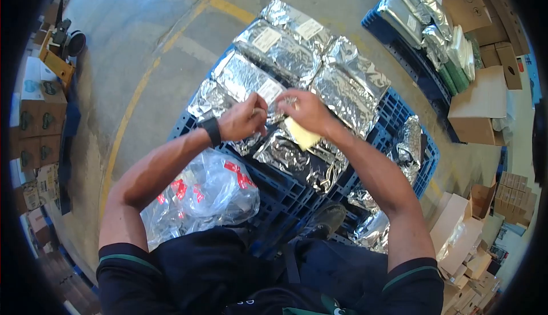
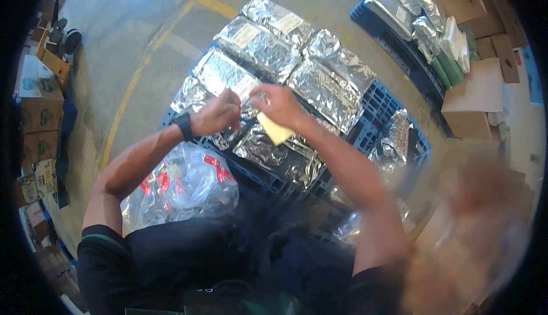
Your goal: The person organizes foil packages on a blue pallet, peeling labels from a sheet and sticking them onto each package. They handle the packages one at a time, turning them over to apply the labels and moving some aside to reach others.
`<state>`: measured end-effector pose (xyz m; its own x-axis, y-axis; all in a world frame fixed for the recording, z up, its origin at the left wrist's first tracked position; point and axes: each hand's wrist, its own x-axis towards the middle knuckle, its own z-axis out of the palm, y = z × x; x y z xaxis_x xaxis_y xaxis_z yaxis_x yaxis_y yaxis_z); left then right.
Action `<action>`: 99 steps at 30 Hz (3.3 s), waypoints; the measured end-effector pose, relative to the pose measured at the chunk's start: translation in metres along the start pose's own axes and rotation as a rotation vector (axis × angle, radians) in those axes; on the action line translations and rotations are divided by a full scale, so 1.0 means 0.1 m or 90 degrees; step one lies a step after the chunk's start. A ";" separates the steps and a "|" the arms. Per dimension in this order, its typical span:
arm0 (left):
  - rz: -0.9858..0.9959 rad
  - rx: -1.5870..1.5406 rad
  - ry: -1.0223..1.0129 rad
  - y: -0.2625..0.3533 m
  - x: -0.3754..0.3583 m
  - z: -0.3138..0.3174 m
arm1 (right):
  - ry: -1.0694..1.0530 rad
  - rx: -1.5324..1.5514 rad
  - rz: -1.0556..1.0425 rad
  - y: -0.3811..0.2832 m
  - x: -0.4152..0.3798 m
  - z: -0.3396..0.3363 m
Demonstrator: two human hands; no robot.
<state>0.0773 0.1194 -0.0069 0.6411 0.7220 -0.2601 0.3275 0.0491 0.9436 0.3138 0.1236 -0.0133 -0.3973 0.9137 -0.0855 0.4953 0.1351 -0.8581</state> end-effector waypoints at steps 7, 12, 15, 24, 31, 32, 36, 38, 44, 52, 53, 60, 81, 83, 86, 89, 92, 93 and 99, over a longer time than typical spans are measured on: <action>-0.065 -0.034 0.090 0.60 -0.05 0.26 | 0.015 0.249 0.051 -0.32 -0.52 -0.02; -0.128 -0.228 0.061 0.69 0.01 0.39 | 0.082 0.263 0.076 -0.31 -0.72 -0.11; -0.092 -0.178 0.023 0.68 0.03 0.43 | 0.066 0.310 0.089 -0.29 -0.81 -0.18; 0.025 0.019 0.070 0.67 -0.08 0.55 | 0.085 0.218 0.119 -0.26 -0.89 -0.16; 0.029 -0.038 0.084 0.67 -0.13 0.54 | -0.019 0.499 0.207 -0.33 -0.90 -0.20; 0.020 -0.037 0.078 0.68 -0.15 0.54 | -0.027 0.467 0.216 -0.33 -0.90 -0.20; 0.048 0.017 0.088 0.73 -0.22 0.56 | -0.032 0.403 0.192 -0.29 -0.91 -0.16; 0.023 -0.015 0.071 0.82 -0.27 0.56 | -0.034 0.387 0.179 -0.28 -0.92 -0.16; 0.013 -0.039 0.043 0.77 -0.26 0.56 | -0.043 0.386 0.148 -0.30 -0.92 -0.14; 0.065 0.092 0.052 0.66 -0.27 0.58 | -0.073 0.266 0.155 -0.42 -0.90 -0.13; 0.083 0.108 0.055 0.65 -0.27 0.59 | -0.064 0.267 0.149 -0.33 -0.90 -0.05; 0.080 0.145 0.077 0.64 -0.29 0.57 | 0.009 0.120 0.165 -0.48 -0.84 0.06; 0.033 0.055 0.044 0.65 -0.35 0.47 | -0.071 0.390 0.172 -0.39 -0.89 0.02; 0.012 0.049 0.034 0.74 -0.37 0.45 | -0.076 0.420 0.179 -0.43 -0.89 0.00; 0.016 0.029 0.023 0.73 -0.38 0.46 | -0.084 0.425 0.180 -0.32 -0.89 0.03; 0.071 0.013 0.032 0.57 -0.34 0.50 | -0.083 0.411 0.175 -0.30 -0.90 0.04; 0.095 0.035 0.037 0.56 -0.34 0.49 | -0.089 0.412 0.186 -0.29 -0.90 0.03; 0.091 0.060 0.035 0.60 -0.35 0.48 | -0.098 0.399 0.196 -0.30 -0.89 0.03; 0.039 0.074 0.054 0.61 -0.35 0.47 | -0.086 0.384 0.178 -0.31 -0.88 0.03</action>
<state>0.1082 0.0646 0.0504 0.6027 0.7776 -0.1793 0.3701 -0.0733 0.9261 0.3310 0.0380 0.0191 -0.4297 0.8221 -0.3735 0.0913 -0.3720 -0.9237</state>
